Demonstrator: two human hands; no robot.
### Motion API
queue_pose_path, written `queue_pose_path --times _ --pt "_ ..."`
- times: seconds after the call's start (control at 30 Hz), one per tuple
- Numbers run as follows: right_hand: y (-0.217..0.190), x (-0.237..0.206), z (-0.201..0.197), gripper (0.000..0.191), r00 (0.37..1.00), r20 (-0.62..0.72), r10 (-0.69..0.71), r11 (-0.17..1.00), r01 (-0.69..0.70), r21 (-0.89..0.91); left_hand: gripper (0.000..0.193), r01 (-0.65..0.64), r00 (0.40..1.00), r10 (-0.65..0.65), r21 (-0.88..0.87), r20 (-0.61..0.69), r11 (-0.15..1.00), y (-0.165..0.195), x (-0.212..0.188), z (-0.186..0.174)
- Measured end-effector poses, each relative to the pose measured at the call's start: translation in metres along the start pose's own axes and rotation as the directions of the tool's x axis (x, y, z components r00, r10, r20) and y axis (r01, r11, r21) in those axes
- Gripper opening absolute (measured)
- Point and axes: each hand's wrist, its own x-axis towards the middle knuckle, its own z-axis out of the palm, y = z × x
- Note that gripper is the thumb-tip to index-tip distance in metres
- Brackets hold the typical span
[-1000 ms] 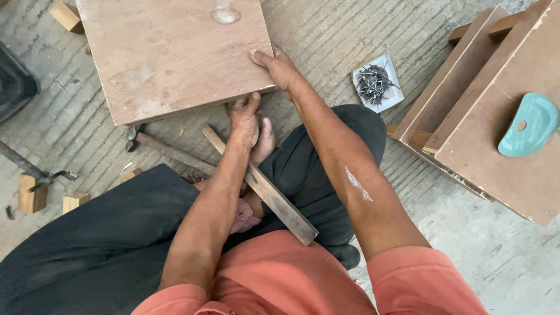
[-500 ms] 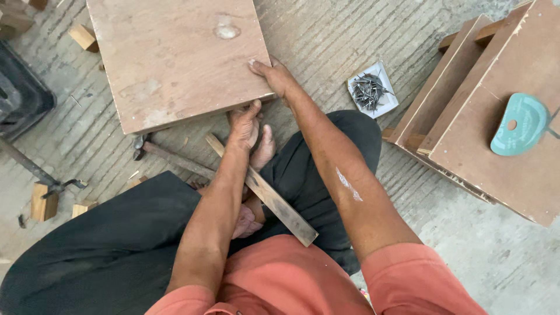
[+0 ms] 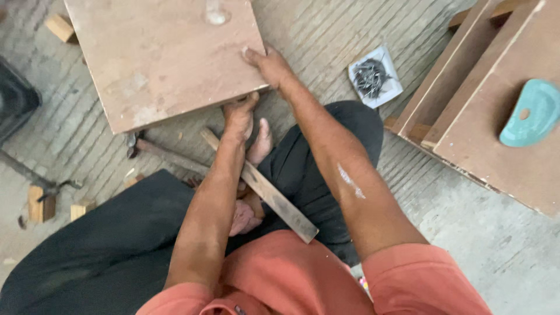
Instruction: The person assembles a small wooden stool by attaching legs to a plywood seat using a hammer and nails. They position the seat, insert nails, and hammer them in, repeating the process for each leg.
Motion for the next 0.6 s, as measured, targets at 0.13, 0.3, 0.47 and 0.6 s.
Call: queue_pose_path --times 0.13,0.3,0.47,0.6 --pt "-0.017 -0.012 -0.001 0.063 0.995 -0.066 -0.076 0.990 0.067 -0.126 0.077 0.135 0.991 -0.134 -0.105 0.016 0.985 0.005 -0.009 0.008" --pt "-0.028 -0.030 -0.003 0.064 0.994 -0.096 -0.057 0.972 0.033 -0.232 0.088 0.276 0.958 -0.286 -0.304 0.015 0.912 0.001 -0.019 0.015" --pt "-0.036 -0.039 0.001 0.066 0.991 -0.102 -0.088 0.986 0.073 -0.148 0.079 0.120 0.968 -0.164 -0.220 -0.192 0.968 0.000 -0.020 0.035" --pt "-0.039 -0.039 0.000 0.063 0.989 -0.105 -0.108 0.972 0.083 -0.218 0.070 0.057 0.894 -0.150 -0.225 -0.421 0.973 0.000 -0.024 0.049"
